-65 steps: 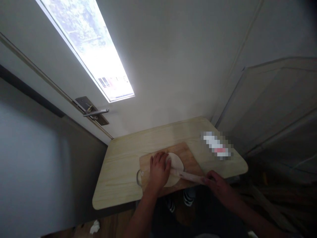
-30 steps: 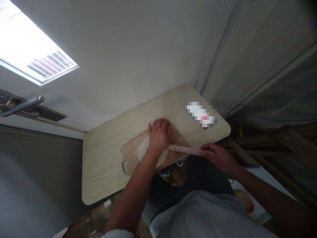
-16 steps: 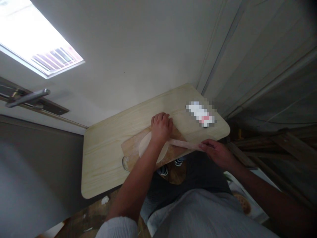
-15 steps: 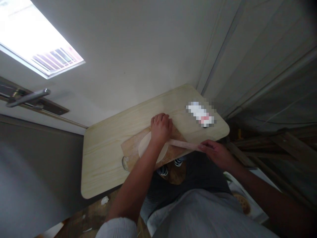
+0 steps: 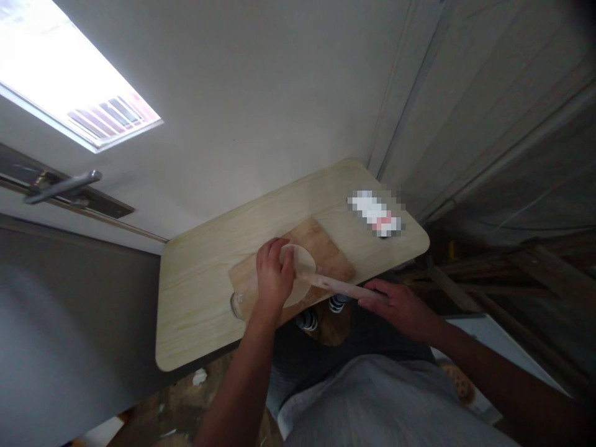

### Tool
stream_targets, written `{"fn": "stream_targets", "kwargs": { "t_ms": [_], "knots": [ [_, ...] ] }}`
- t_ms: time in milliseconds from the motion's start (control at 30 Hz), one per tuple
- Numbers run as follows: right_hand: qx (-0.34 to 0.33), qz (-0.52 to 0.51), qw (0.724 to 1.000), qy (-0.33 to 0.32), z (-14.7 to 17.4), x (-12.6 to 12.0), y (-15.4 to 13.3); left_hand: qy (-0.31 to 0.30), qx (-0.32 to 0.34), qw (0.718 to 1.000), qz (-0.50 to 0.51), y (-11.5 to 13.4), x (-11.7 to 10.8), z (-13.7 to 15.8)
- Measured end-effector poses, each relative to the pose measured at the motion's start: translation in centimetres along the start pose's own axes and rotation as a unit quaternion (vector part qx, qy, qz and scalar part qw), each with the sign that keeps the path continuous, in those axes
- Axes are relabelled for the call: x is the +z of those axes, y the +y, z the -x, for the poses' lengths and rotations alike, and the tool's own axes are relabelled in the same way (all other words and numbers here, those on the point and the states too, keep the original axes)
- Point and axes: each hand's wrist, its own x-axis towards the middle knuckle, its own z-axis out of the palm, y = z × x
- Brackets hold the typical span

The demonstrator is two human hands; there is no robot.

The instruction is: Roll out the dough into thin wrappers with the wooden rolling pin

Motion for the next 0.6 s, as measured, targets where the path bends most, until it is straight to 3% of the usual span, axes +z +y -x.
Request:
{"fn": "stream_targets", "kwargs": {
  "t_ms": [267, 600],
  "knots": [
    [-0.046, 0.023, 0.999, -0.016, -1.1, 0.3, -1.9, 0.043, -0.051, 0.997, 0.034, -0.4, -1.3, 0.7],
    [-0.128, 0.101, 0.986, -0.03, -3.1, 0.5, -4.1, 0.138, -0.151, 0.978, 0.041, -1.7, -6.2, 3.1]
  ]
}}
